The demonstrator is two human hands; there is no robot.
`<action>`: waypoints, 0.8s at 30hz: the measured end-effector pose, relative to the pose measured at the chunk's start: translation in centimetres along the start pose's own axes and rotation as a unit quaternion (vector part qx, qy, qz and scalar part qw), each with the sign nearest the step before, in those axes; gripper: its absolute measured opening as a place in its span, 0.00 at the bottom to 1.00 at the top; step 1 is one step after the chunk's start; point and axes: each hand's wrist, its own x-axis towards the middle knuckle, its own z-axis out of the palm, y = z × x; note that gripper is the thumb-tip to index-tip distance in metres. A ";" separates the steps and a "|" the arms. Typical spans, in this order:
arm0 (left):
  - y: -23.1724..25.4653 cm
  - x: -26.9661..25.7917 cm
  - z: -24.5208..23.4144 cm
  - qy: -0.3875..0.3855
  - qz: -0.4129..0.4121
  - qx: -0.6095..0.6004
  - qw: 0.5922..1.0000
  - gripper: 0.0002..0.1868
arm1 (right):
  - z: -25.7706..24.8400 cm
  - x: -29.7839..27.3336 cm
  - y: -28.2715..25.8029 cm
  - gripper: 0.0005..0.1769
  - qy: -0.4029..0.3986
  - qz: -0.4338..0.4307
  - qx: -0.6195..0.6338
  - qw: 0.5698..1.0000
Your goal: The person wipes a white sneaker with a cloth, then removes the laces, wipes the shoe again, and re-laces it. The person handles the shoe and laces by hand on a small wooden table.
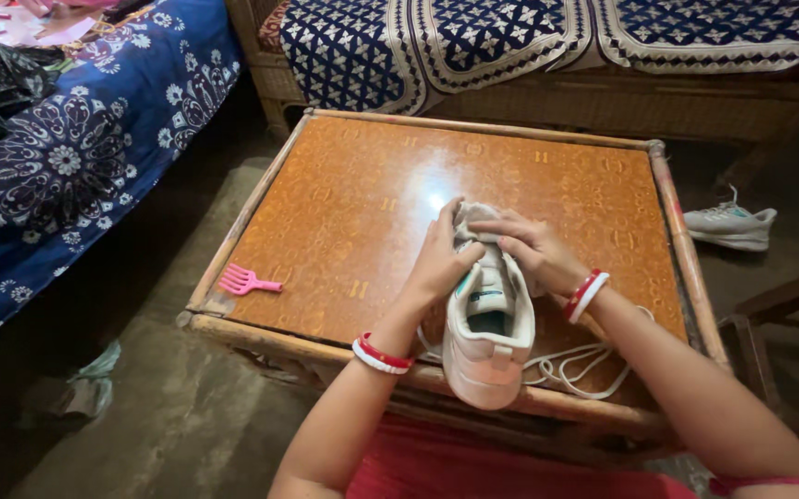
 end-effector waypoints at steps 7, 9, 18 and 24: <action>-0.4 -0.1 0.1 0.008 0.018 0.016 1.000 0.54 | -0.3 1.7 4.7 0.24 0.137 0.055 -0.061 0.987; -0.1 -0.1 0.1 0.016 0.023 0.008 1.000 0.55 | -0.8 1.5 4.4 0.24 0.208 0.083 -0.014 0.975; 0.8 -0.3 -0.2 0.030 0.030 0.006 0.999 0.59 | 0.5 0.8 0.5 0.19 -0.023 -0.067 -0.033 0.997; 0.4 -0.3 -0.2 0.006 0.008 -0.053 0.999 0.58 | 0.0 2.0 2.9 0.21 0.131 0.052 -0.160 0.977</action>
